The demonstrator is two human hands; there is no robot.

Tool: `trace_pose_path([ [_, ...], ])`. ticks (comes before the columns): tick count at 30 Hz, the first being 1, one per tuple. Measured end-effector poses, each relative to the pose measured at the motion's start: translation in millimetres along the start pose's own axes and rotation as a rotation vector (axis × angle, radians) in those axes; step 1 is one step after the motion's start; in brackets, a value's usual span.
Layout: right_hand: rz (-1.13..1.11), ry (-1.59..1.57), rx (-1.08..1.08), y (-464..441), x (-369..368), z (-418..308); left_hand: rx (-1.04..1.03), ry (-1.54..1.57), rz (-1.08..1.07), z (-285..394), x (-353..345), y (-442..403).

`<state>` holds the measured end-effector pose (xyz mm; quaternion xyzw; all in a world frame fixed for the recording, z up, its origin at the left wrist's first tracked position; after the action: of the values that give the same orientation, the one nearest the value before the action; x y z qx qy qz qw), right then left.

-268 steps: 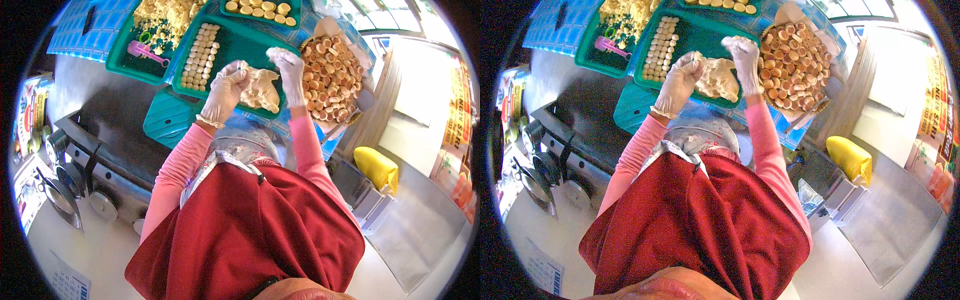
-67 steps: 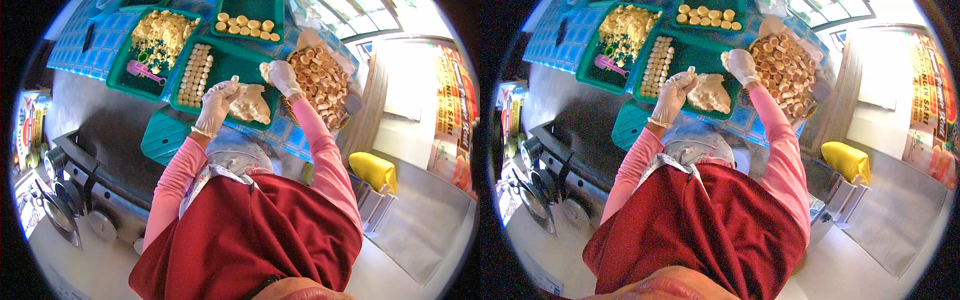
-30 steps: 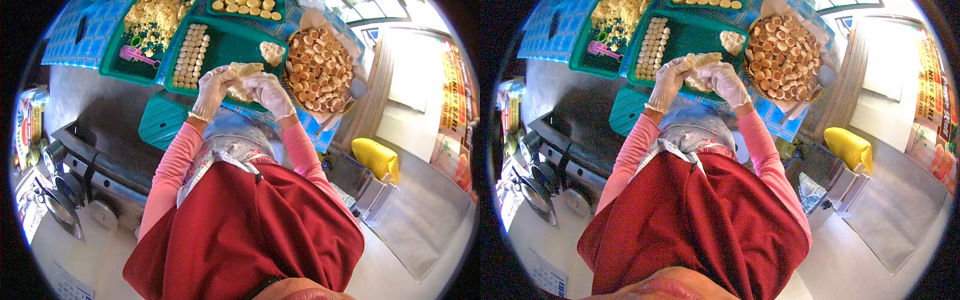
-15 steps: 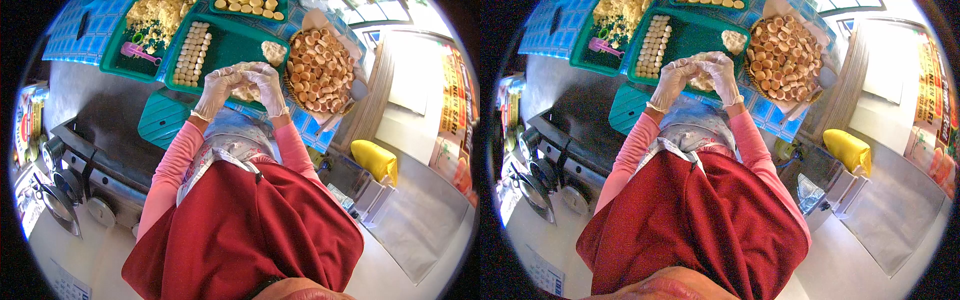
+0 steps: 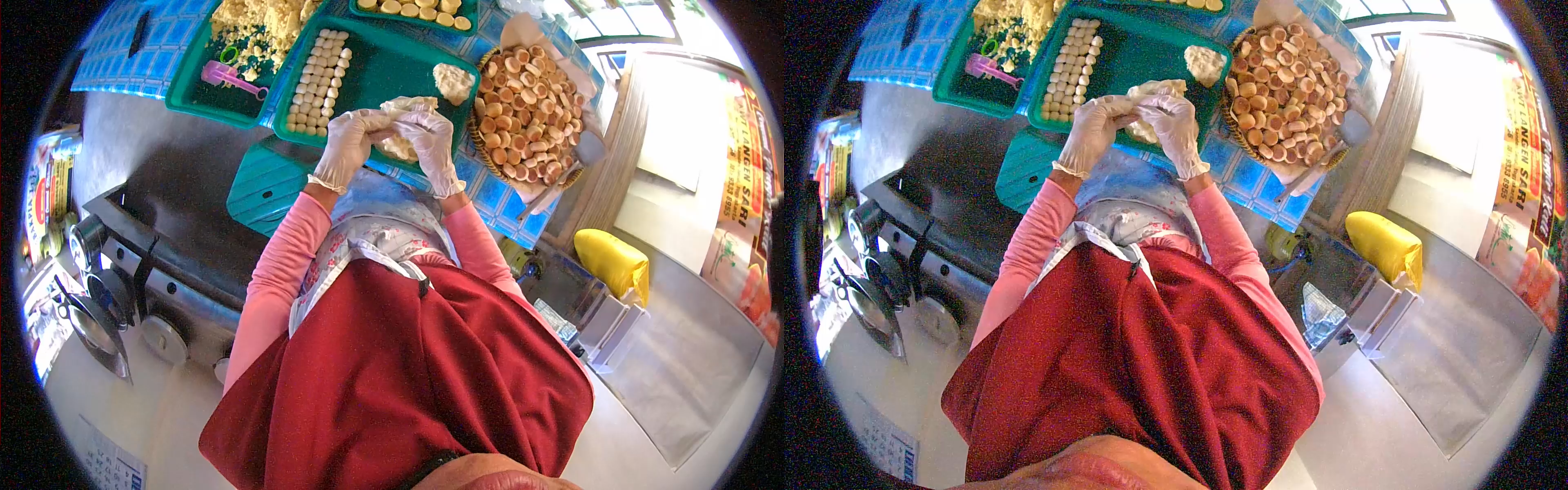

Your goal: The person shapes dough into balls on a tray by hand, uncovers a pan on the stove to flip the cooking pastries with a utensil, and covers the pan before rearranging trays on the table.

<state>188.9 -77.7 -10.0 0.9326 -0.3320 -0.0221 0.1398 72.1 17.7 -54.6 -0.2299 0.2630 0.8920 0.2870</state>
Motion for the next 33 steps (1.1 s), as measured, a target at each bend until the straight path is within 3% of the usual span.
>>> trace_pose_path([
  [2,0.043,0.02,0.056,-4,-3,0,0.005,0.023,0.041,-8,1,0],
  [5,0.114,-0.17,-0.237,-5,1,18,-0.092,0.016,0.098,-5,-6,4],
  [9,0.115,-0.363,-0.247,-4,-6,8,-0.294,0.017,0.198,1,-15,19],
  [12,0.071,-0.374,-0.279,-3,-6,6,-0.355,-0.15,0.164,13,-15,21],
  [14,0.034,-0.246,-0.27,-8,-1,4,-0.245,-0.199,0.148,15,-13,20],
  [16,0.004,-0.323,-0.278,-12,1,7,-0.143,-0.284,0.137,17,-6,20],
  [20,-0.065,-0.306,-0.273,-9,-8,-1,0.012,-0.09,-0.057,23,-22,17],
  [21,-0.081,-0.275,-0.262,-7,-13,-7,0.008,-0.064,-0.021,18,-14,12],
  [24,-0.031,0.072,0.017,-12,-12,-7,0.016,0.004,0.005,5,-1,5],
  [27,-0.03,0.002,-0.153,-17,-6,4,-0.002,0.014,0.036,-4,-1,6],
  [30,-0.004,-0.246,-0.407,-15,-11,14,-0.437,-0.488,0.093,19,-11,16],
  [33,-0.103,-0.451,-0.323,-21,-25,3,-0.535,-0.749,-0.031,28,-18,22],
])
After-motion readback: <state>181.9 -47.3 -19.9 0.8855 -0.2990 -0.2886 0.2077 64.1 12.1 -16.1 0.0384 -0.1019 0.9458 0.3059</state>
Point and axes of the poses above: each hand's wrist, its own y-axis away from the middle knuckle, its own x-axis out of the back of the hand, z = x × y, the point moved 7 cm from there along -y, towards the middle knuckle, and after that the axes turned 13 degrees about -x, right-handed, at the moved point
